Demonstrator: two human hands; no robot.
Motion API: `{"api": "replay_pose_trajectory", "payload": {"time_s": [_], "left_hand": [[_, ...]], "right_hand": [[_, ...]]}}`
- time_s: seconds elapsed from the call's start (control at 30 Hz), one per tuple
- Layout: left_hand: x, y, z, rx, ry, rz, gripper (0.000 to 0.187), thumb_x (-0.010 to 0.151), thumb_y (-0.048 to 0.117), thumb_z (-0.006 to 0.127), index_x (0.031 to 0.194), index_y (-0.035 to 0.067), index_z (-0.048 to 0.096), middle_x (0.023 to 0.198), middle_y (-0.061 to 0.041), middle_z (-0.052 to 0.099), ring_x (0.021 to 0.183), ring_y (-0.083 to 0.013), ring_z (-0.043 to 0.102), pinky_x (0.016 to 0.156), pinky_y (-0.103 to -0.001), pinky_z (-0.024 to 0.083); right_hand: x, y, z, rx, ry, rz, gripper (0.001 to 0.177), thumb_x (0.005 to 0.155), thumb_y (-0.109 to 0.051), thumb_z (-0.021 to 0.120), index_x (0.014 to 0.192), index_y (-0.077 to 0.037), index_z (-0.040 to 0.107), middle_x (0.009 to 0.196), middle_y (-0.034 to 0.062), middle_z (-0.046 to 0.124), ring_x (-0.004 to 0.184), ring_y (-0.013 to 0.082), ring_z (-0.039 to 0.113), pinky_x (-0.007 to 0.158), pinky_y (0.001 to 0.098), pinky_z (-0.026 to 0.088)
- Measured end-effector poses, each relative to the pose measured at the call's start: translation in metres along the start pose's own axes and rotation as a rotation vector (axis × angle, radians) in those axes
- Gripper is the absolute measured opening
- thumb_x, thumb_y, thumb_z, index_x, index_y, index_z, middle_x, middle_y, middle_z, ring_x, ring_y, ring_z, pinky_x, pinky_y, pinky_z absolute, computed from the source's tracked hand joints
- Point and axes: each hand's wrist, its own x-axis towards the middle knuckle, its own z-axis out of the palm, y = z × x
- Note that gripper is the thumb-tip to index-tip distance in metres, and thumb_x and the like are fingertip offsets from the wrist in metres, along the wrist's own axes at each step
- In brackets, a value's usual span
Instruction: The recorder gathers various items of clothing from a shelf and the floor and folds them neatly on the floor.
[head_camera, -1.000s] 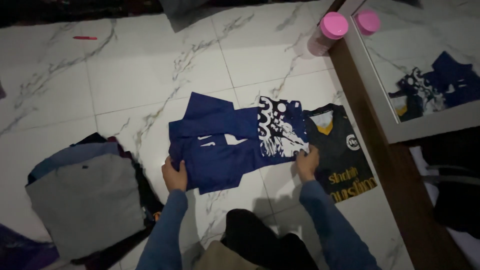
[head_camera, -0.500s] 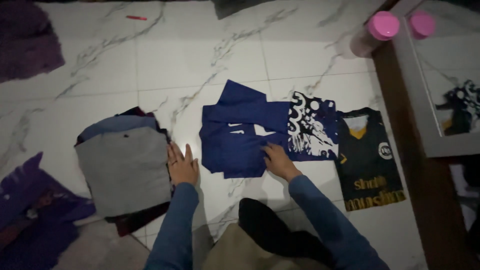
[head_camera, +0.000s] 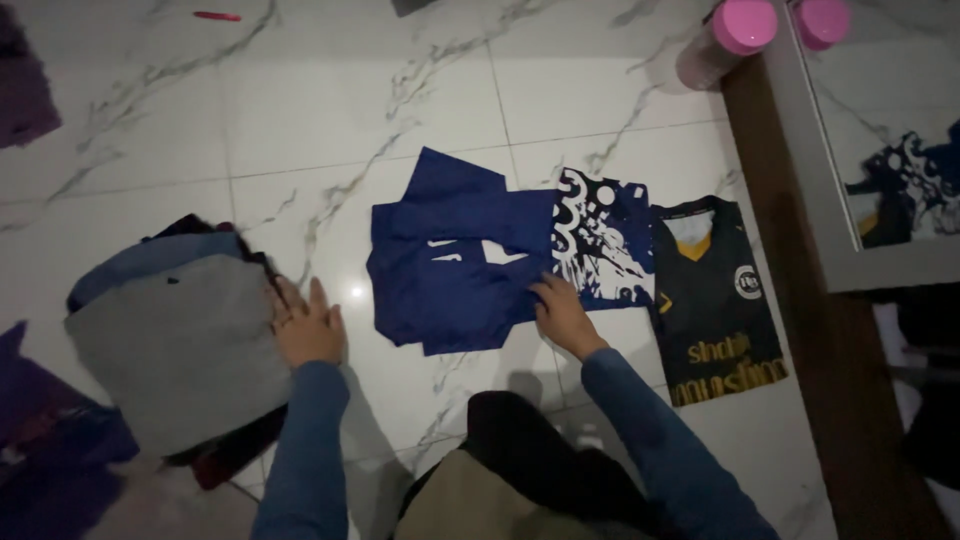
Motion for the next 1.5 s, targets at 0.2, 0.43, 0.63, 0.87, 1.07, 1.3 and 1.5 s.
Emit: {"api": "replay_pose_trajectory", "payload": {"time_s": [0.2, 0.43, 0.63, 0.87, 1.07, 1.3, 1.5], "left_hand": [[0.016, 0.069, 0.024, -0.096, 0.007, -0.145, 0.08, 0.099, 0.059, 0.056, 0.151, -0.001, 0.049, 0.158, -0.036, 0.028, 0.149, -0.0556, 0.02, 0.123, -0.064, 0.02], [0.015, 0.171, -0.021, -0.575, -0.046, -0.116, 0.09, 0.088, 0.051, 0.072, 0.145, -0.01, 0.04, 0.152, -0.037, 0.037, 0.14, -0.051, 0.039, 0.117, -0.05, 0.036], [0.032, 0.172, 0.011, -0.746, -0.243, -0.3, 0.093, 0.084, 0.036, 0.078, 0.15, -0.009, 0.03, 0.135, -0.033, 0.057, 0.125, -0.0471, 0.057, 0.106, -0.047, 0.047], [0.038, 0.099, 0.009, -0.589, -0.201, -0.32, 0.085, 0.089, 0.034, 0.077, 0.151, -0.005, 0.034, 0.13, -0.032, 0.062, 0.119, -0.0476, 0.061, 0.101, -0.05, 0.049], [0.019, 0.064, -0.021, -0.459, -0.012, -0.312, 0.092, 0.086, 0.027, 0.076, 0.158, -0.005, 0.027, 0.152, -0.032, 0.042, 0.137, -0.0498, 0.042, 0.114, -0.056, 0.035], [-0.009, 0.165, -0.032, -0.402, -0.048, 0.262, 0.098, 0.079, 0.031, 0.081, 0.158, 0.018, 0.023, 0.168, -0.027, 0.013, 0.152, -0.0545, 0.013, 0.122, -0.064, 0.02], [0.006, 0.228, -0.031, -0.298, -0.484, 0.358, 0.11, 0.079, 0.045, 0.082, 0.163, 0.048, 0.011, 0.174, -0.006, -0.016, 0.156, -0.052, -0.01, 0.101, -0.089, 0.013]], "right_hand": [[0.016, -0.013, -0.009, -0.055, 0.127, 0.097, 0.047, 0.084, -0.01, 0.07, 0.131, -0.01, 0.063, 0.147, 0.0307, 0.047, 0.129, 0.0486, 0.049, 0.111, 0.0533, 0.04], [0.025, -0.018, -0.002, -0.154, 0.106, 0.17, 0.049, 0.084, -0.017, 0.072, 0.132, -0.021, 0.063, 0.15, 0.0269, 0.045, 0.126, 0.0537, 0.047, 0.106, 0.0572, 0.043], [0.022, -0.021, -0.01, -0.119, 0.082, 0.145, 0.053, 0.085, -0.017, 0.07, 0.137, -0.022, 0.06, 0.153, 0.025, 0.043, 0.127, 0.0552, 0.046, 0.102, 0.0588, 0.044], [0.03, -0.049, 0.008, -0.096, 0.001, 0.035, 0.054, 0.081, -0.011, 0.069, 0.134, -0.019, 0.063, 0.15, 0.0199, 0.049, 0.12, 0.049, 0.051, 0.101, 0.0548, 0.046], [0.045, -0.092, 0.03, 0.058, 0.034, -0.001, 0.046, 0.084, -0.007, 0.07, 0.13, -0.011, 0.062, 0.142, 0.0248, 0.049, 0.118, 0.0465, 0.053, 0.101, 0.0504, 0.048], [0.061, -0.052, 0.061, -0.102, 0.124, 0.133, 0.055, 0.083, 0.009, 0.065, 0.13, -0.018, 0.065, 0.141, 0.0313, 0.045, 0.115, 0.0496, 0.054, 0.098, 0.0501, 0.048], [0.059, -0.014, 0.037, 0.057, 0.106, 0.032, 0.051, 0.071, 0.014, 0.058, 0.114, -0.01, 0.073, 0.132, 0.0247, 0.056, 0.116, 0.0465, 0.058, 0.1, 0.0461, 0.049]]}}
